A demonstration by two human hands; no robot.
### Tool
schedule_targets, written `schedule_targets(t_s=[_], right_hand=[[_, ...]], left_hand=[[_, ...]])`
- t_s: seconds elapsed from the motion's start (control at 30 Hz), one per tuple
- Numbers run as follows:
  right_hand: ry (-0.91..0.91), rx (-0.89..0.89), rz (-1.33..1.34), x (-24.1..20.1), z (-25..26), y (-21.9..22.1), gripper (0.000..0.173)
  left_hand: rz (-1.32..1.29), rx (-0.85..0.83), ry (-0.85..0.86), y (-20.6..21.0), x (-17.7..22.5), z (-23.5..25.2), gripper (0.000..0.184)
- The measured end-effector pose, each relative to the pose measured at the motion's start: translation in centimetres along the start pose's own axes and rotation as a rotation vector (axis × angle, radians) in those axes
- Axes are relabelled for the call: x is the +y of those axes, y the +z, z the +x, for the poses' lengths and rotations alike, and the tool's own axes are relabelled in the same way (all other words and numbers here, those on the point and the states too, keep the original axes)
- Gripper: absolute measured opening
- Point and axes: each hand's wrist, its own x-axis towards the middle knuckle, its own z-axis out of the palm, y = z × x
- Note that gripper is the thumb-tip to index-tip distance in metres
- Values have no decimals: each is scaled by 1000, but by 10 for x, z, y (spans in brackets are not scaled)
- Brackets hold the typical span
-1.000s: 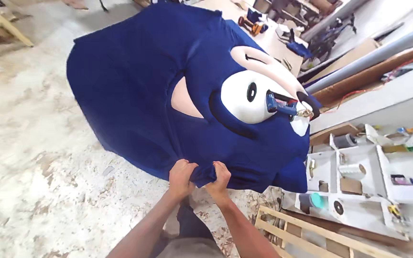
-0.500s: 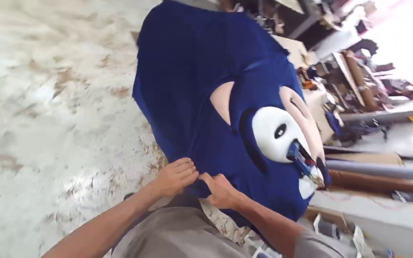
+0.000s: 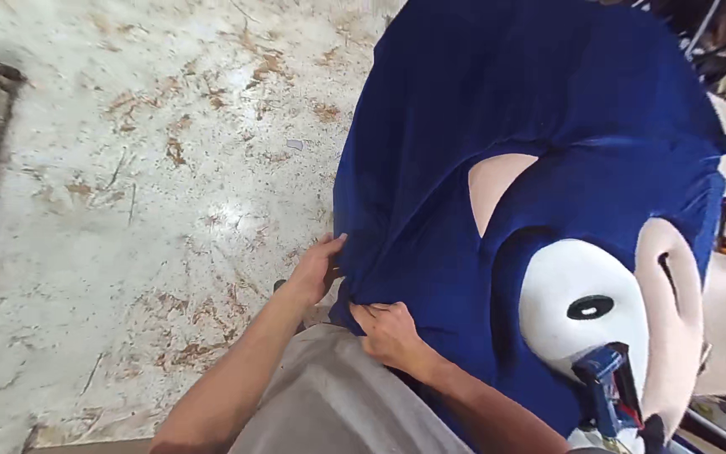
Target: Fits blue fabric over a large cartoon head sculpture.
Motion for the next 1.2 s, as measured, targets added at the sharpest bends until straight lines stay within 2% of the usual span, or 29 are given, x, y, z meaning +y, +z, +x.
schedule_targets(t_s=[0.07, 0.17, 0.27, 0.33, 0.4, 0.43, 0.47, 0.5, 0.57, 0.6, 0.67, 0.73, 0.8, 0.83, 0.87, 0.9, 0.97, 1.03, 1.1, 1.13, 1.2], right_hand=[[-10, 14, -4, 0, -2, 0, 30], [-19, 49, 2, -1, 0, 1, 33], [-42, 54, 8, -9, 1, 0, 46], [-32, 73, -17, -17, 2, 1, 57], [8, 81, -94, -22, 7, 5, 62], [29, 41, -154, -25, 8, 9, 60], [52, -18, -206, -27, 10, 14, 58], [68, -84, -239, -30, 13, 18, 55], [63, -154, -261, -31, 16, 23, 49], [59, -160, -258, -31, 17, 24, 47], [56, -171, -231, -33, 16, 26, 46], [56, -184, -208, -31, 16, 25, 44], [60, -218, -178, -29, 16, 22, 44], [53, -229, -173, -29, 16, 21, 44], [40, -233, -179, -30, 16, 22, 43], [22, -242, -191, -30, 17, 22, 43], [3, -270, -203, -30, 20, 22, 43], [-9, -259, -217, -32, 18, 24, 36], [-30, -230, -208, -34, 15, 27, 25], [-43, -223, -169, -33, 14, 25, 22], [-42, -230, 56, -24, 5, 3, 23]], left_hand=[[20, 93, 28, 8, 5, -4, 35], [-29, 188, 172, 20, 15, -14, 34], [102, 409, 420, 25, 31, -21, 35], [380, 583, 703, -4, 70, -20, 38], [853, 698, 920, -34, 103, -8, 41], [1044, 722, 879, -40, 103, 3, 42], [1108, 732, 782, -48, 95, 23, 43], [1053, 745, 660, -58, 79, 47, 45], [676, 741, 455, -72, 37, 78, 47], [426, 682, 355, -71, 20, 78, 51], [12, 449, 167, -70, -16, 49, 64], [-204, 148, 74, -74, -43, 27, 73], [-226, -41, 58, -73, -45, 11, 77], [-167, -72, 69, -72, -37, 6, 70], [-90, -109, 75, -72, -26, 3, 55], [-24, -71, 58, -66, -14, 0, 43], [17, 203, 5, -42, 0, -1, 35], [46, 528, 35, -17, -7, 8, 41], [308, 754, 89, -2, -27, 31, 51], [507, 814, 80, 1, -35, 47, 56], [773, 806, 98, 4, -49, 75, 55]])
